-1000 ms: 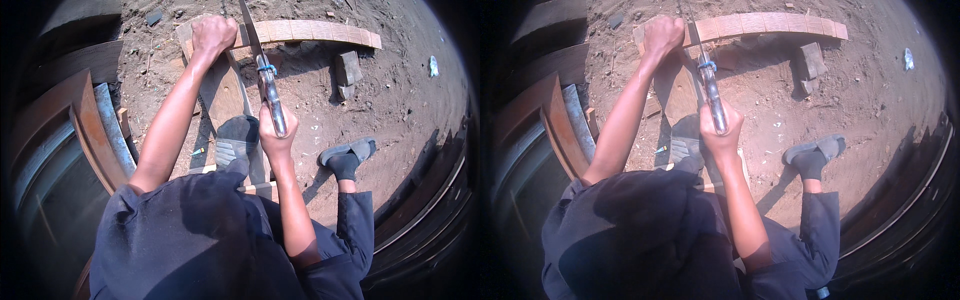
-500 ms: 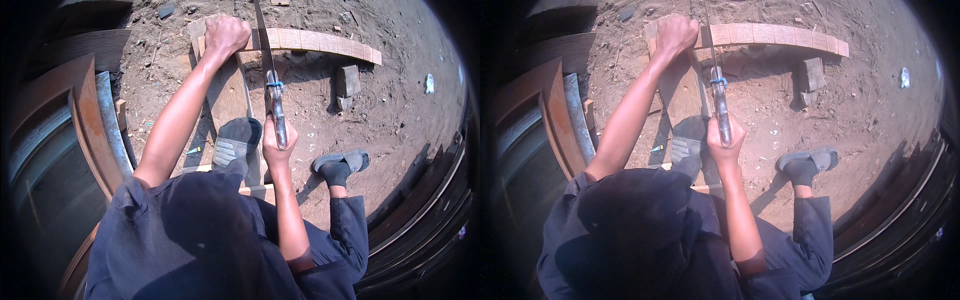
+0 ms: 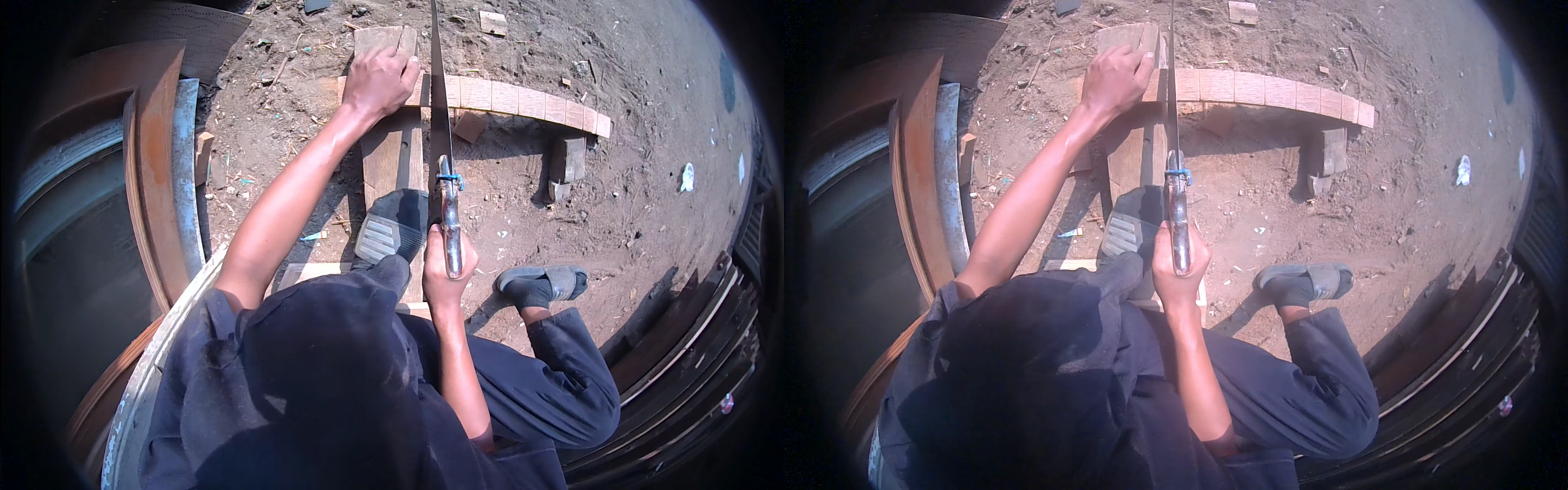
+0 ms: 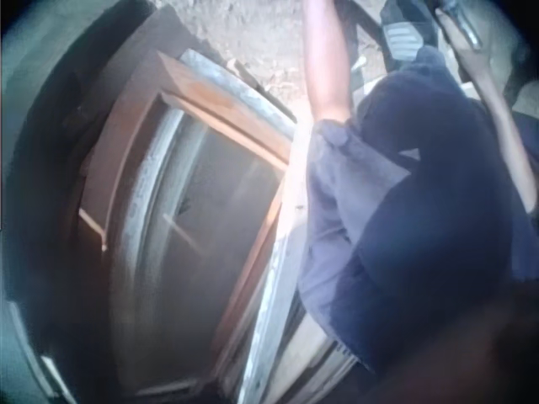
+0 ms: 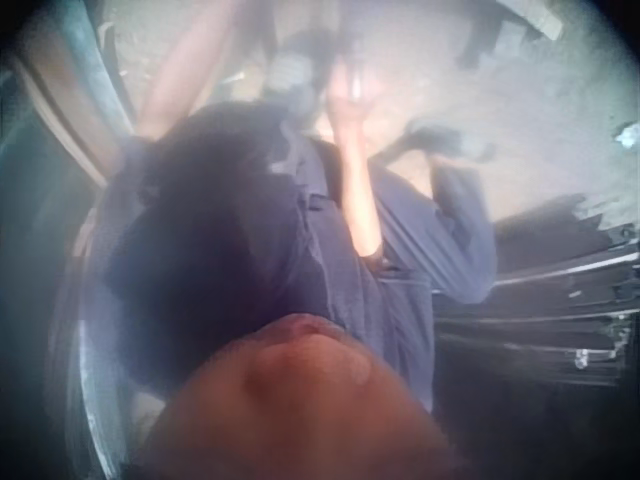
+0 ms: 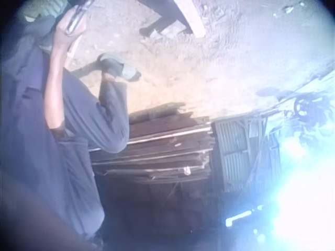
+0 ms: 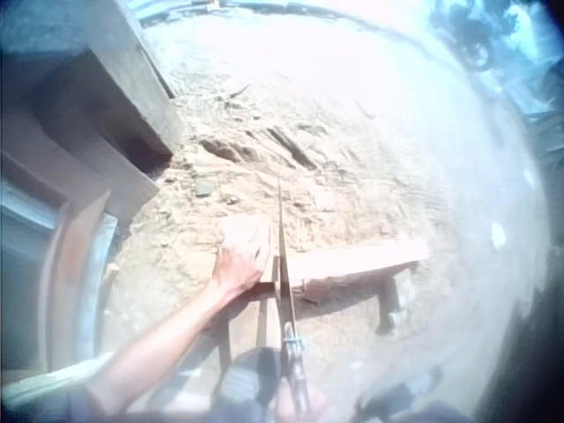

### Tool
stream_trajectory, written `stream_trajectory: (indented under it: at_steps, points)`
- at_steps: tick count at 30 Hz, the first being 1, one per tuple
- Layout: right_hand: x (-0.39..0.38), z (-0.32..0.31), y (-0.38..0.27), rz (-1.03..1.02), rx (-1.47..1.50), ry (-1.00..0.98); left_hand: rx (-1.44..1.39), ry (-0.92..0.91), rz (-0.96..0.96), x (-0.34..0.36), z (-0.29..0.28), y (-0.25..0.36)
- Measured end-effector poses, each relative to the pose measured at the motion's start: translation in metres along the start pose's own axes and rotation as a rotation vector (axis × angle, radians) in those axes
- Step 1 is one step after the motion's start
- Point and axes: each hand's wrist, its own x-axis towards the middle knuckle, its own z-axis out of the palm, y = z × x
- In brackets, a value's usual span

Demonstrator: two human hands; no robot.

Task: The person sits on the ground and uses a hand saw to cut a small piece of wood resting on a wooden support. The person holds the wood with the left hand and saws with the right hand, periodically adjusting the wood's position.

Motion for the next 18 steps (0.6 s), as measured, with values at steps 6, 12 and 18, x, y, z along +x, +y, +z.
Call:
stream_trajectory:
  at_steps: [6,12,18]
  points:
    - [-0.006,-0.001,0.017,-0.069,-0.009,-0.049,0.089,0.019,0.006,-0.024,-0.01,-0.004]
    - [0.007,-0.013,0.031,-0.052,0.029,-0.036,0.215,-0.097,0.07,-0.044,-0.022,0.005]
    - [0.005,-0.006,0.033,-0.131,-0.021,-0.067,0.38,-0.13,0.187,-0.044,-0.023,-0.005]
